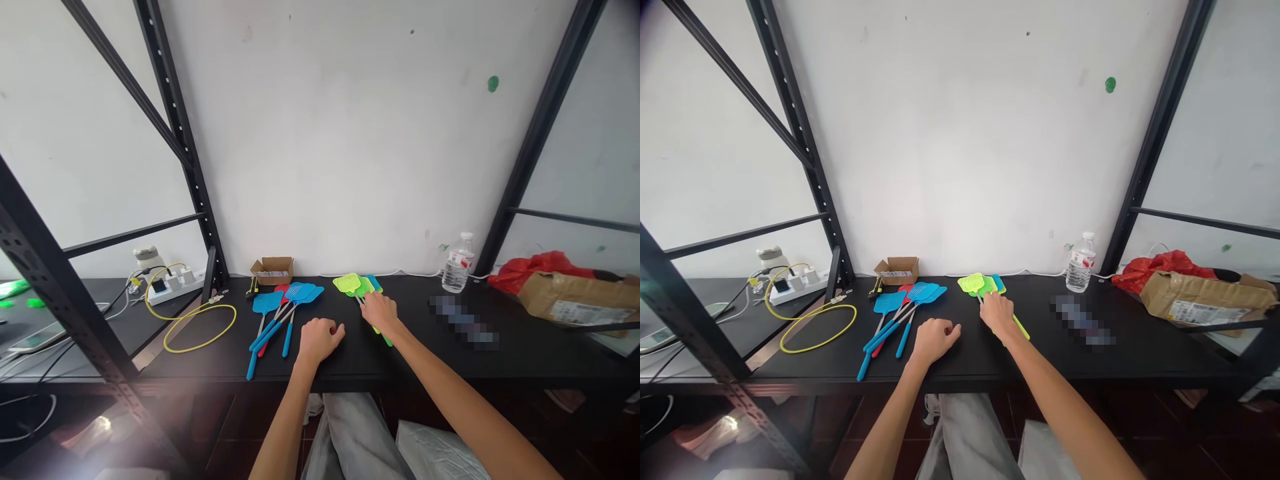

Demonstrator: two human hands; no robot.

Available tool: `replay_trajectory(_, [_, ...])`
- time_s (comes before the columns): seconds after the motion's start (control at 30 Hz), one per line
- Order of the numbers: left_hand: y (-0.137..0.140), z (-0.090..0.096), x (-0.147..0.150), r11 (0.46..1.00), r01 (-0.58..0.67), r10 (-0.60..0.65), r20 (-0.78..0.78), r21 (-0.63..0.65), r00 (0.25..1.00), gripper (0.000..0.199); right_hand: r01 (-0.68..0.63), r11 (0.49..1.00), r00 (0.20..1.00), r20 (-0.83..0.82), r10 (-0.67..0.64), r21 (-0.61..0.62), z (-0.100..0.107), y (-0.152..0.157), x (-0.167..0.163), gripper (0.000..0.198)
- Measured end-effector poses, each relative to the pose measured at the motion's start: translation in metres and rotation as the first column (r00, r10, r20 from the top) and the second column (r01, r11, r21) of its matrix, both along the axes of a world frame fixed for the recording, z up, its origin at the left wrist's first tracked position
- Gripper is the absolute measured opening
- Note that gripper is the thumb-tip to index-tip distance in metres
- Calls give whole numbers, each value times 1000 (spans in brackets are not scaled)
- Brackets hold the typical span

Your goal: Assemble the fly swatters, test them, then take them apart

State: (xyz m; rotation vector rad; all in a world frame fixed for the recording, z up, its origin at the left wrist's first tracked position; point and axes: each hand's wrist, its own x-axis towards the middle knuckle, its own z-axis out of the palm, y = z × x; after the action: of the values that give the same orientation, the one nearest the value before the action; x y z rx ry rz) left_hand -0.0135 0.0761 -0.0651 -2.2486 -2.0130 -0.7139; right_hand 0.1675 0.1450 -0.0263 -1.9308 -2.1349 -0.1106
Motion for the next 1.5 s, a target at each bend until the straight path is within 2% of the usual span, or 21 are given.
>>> replay_trajectory(0.1, [1, 0, 0, 1000, -10, 10, 12, 9, 1000, 43, -62, 990, 996, -48, 69, 129, -3, -12, -10, 30])
replay_trajectory(0.23, [-2, 5, 0, 994, -36, 35, 7, 102, 999, 36, -261, 924, 951, -89, 296, 279, -23, -31, -28, 42])
replay_trajectory(0.3, [-4, 8, 1, 968, -126, 128, 5, 215, 992, 30, -338, 894, 921, -92, 378, 294, -36, -35, -34, 46])
replay_trajectory(0.37, [-5, 9, 1, 911, -276, 282, 24, 306, 959, 25, -352, 892, 910, -120, 397, 284, -45, -36, -37, 50])
replay_trajectory(0.47, [-5, 6, 1, 831, -457, 472, 32, 317, 881, 32, -340, 900, 901, -179, 395, 274, -52, -33, -36, 54])
replay_trajectory(0.53, [-3, 2, 0, 832, -477, 498, -2, 283, 867, 35, -344, 896, 890, -205, 406, 280, -53, -32, -35, 52])
replay_trajectory(0.67, [-1, -1, -2, 880, -399, 426, -57, 257, 903, 27, -341, 884, 878, -226, 421, 321, -52, -33, -35, 48])
replay_trajectory(0.9, [2, -2, -7, 911, -306, 344, -99, 275, 934, 36, -384, 848, 847, -226, 481, 366, -52, -33, -35, 43])
replay_trajectory(1.03, [2, 0, -7, 912, -255, 296, -87, 323, 951, 39, -375, 846, 847, -230, 479, 379, -51, -33, -35, 41])
replay_trajectory(1.2, [-2, 7, -5, 878, -237, 280, -45, 416, 959, 40, -306, 820, 815, -311, 488, 484, -37, -42, -34, 37])
replay_trajectory(1.27, [-3, 9, -5, 867, -235, 269, -15, 439, 963, 40, -297, 814, 782, -362, 507, 499, -31, -48, -34, 34])
replay_trajectory(1.37, [-4, 10, -5, 864, -172, 182, 25, 473, 983, 39, -354, 810, 706, -434, 559, 468, -26, -53, -33, 29])
replay_trajectory(1.43, [-5, 11, -4, 869, -95, 91, 33, 485, 995, 39, -424, 800, 619, -509, 598, 425, -26, -51, -32, 29])
replay_trajectory(1.5, [-6, 12, -2, 878, 9, -14, 6, 479, 1000, 38, -477, 791, 498, -624, 603, 384, -26, -46, -29, 33])
